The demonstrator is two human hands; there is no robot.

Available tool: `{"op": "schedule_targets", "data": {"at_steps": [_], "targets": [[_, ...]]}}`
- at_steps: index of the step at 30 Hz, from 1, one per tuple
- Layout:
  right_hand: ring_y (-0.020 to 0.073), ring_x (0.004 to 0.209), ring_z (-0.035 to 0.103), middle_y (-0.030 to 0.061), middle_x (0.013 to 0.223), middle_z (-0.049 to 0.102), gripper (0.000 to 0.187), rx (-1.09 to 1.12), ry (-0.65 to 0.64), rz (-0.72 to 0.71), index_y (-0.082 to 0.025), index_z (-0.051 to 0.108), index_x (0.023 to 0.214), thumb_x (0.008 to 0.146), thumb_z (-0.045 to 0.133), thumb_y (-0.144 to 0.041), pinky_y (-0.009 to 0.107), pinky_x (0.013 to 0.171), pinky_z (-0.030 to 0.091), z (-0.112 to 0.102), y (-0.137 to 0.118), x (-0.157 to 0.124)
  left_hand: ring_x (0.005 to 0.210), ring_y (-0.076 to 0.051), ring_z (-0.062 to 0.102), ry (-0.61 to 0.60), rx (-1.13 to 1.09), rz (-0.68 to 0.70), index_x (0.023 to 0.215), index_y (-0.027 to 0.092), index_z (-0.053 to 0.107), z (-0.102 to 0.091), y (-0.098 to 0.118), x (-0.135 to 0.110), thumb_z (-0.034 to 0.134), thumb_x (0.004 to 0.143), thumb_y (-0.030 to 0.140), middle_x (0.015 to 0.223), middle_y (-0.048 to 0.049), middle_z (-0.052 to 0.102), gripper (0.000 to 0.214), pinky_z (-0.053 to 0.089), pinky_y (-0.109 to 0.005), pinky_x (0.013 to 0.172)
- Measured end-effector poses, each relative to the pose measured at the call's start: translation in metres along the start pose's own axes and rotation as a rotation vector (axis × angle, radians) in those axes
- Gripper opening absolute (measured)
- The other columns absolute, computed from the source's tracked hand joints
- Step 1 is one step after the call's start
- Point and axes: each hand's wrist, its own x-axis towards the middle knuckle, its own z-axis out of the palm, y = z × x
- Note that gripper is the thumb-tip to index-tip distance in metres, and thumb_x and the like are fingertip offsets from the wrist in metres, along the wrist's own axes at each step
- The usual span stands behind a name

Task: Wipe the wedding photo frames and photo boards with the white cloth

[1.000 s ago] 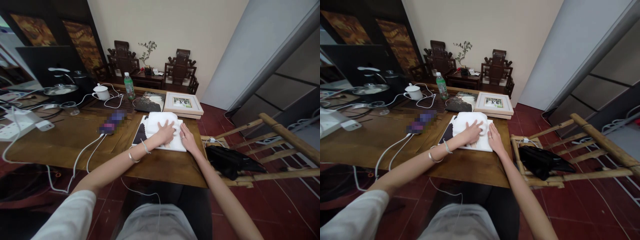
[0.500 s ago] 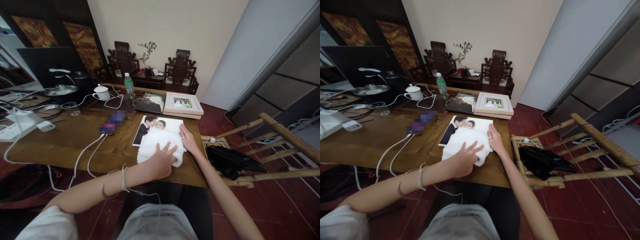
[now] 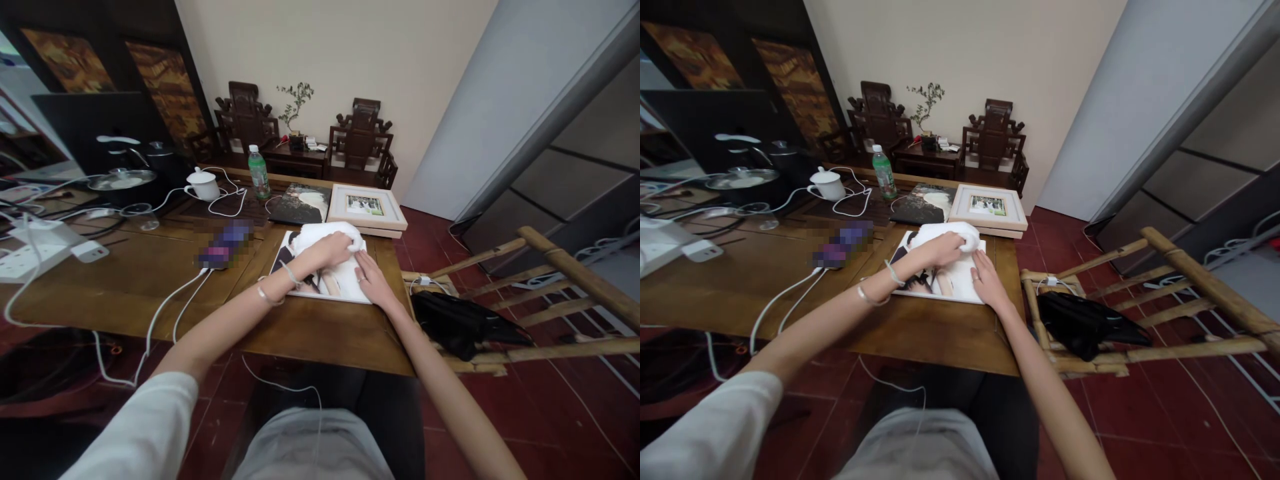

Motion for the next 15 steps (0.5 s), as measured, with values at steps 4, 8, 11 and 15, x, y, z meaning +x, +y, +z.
{"op": "schedule_targets", "data": {"at_steps": [4,8,11,15], "targets": [[0.0242,0.135,0.032,0.0117,0.14,0.045,0.048,-0.016,0.013,-0.066,-0.014,0.046,0.135,0.089,0.036,-0.025,0.047,0.113,0.025,-0.001,-0.002,0.001,0.095,-0.024,0.062,0.001,-0.039,0.102,0.094,0.008,0.066,0.003,0.008,0.032,0.04,0.082,0.011,0.101,-0.0152,0.067,0.029,0.046,-0.03,0.082],[0.024,0.133,0.034,0.0099,0.138,0.048,0.047,-0.014,0.008,-0.076,-0.017,0.047,0.134,0.089,0.037,-0.023,0.047,0.112,0.027,-0.002,-0.003,0.002,0.094,-0.024,0.063,-0.026,-0.023,0.09,0.094,0.008,0.066,0.007,0.008,0.037,0.04,0.083,0.013,0.1,-0.0155,0.068,0.029,0.046,-0.029,0.079],[0.0249,0.136,0.03,0.0109,0.142,0.043,0.048,0.0,0.006,-0.03,-0.014,0.046,0.135,0.089,0.038,-0.025,0.046,0.113,0.024,0.0,-0.002,0.001,0.093,-0.024,0.064,-0.013,0.003,0.05,0.094,0.008,0.067,0.01,-0.006,0.023,0.04,0.082,0.014,0.099,-0.0163,0.068,0.029,0.046,-0.029,0.079],[0.025,0.136,0.031,0.0104,0.143,0.042,0.048,0.032,0.021,0.006,-0.015,0.047,0.134,0.089,0.04,-0.029,0.047,0.113,0.024,0.003,0.001,0.001,0.092,-0.026,0.064,0.003,0.037,-0.028,0.091,0.007,0.067,0.014,-0.036,-0.005,0.042,0.079,0.012,0.097,-0.0187,0.069,0.029,0.046,-0.031,0.079]]}}
